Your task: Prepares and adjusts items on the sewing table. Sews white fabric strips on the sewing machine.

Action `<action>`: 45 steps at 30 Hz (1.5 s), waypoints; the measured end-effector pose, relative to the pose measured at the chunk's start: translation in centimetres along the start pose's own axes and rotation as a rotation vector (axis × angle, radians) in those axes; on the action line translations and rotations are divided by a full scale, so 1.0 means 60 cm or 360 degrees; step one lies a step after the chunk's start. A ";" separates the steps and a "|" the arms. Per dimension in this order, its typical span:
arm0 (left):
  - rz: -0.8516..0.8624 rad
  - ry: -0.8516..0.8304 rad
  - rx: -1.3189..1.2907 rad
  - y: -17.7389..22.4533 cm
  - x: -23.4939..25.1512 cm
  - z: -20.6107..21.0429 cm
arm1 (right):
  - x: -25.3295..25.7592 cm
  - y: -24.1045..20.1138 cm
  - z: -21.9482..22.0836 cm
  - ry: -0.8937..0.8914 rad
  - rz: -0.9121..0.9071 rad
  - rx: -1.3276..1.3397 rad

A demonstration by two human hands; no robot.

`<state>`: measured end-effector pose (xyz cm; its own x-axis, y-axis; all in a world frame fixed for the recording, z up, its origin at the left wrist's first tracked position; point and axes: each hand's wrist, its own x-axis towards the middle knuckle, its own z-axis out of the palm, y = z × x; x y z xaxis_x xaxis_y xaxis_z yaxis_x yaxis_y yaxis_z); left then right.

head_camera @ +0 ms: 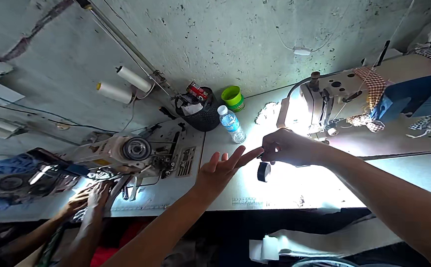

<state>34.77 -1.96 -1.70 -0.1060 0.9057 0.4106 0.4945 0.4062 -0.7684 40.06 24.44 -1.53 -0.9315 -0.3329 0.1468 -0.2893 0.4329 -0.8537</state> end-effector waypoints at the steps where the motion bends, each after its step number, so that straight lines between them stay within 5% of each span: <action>1: -0.0048 -0.0120 -0.0120 0.005 -0.005 0.004 | 0.003 0.011 0.012 0.0002 0.0037 0.0017; 7: -0.0713 -0.0749 -0.1250 0.047 -0.041 0.068 | -0.005 0.106 0.167 0.0059 0.0167 -0.0059; 12: -0.1569 -0.0327 -0.2204 0.090 -0.087 0.084 | -0.002 0.121 0.219 0.0124 0.0179 -0.0169; 19: -0.2033 0.0000 -0.2631 0.113 -0.126 0.065 | 0.026 0.141 0.228 0.0295 0.0099 -0.0308; 26: -0.2030 -0.0021 -0.2504 0.121 -0.177 0.000 | 0.110 -0.013 0.173 0.0165 0.0086 -0.0558; 30: -0.2068 0.0138 -0.2685 0.141 -0.189 -0.041 | 0.264 -0.120 0.133 0.0204 0.0053 -0.0977; 34: -0.1987 0.0331 -0.2744 0.140 -0.194 -0.072 | 0.401 -0.154 0.090 0.0415 0.0084 -0.1032; 36: -0.1939 0.0403 -0.2723 0.131 -0.200 -0.079 | 0.365 -0.150 0.109 0.0412 -0.0146 -0.0771; 38: -0.1927 0.0445 -0.2685 0.127 -0.205 -0.080 | 0.270 -0.120 0.156 0.0117 -0.0329 -0.0429; 41: -0.1902 0.0433 -0.2625 0.124 -0.202 -0.076 | 0.133 -0.062 0.202 -0.0318 -0.0159 0.0130; 45: -0.1668 0.0274 -0.2682 0.128 -0.179 -0.074 | 0.048 -0.030 0.208 -0.0130 0.0120 0.0763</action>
<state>43.51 -9.10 -9.82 -0.8250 0.3725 0.4250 0.4842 0.0779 0.8715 40.64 12.24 -5.80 -0.9200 -0.3885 0.0521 -0.0694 0.0307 -0.9971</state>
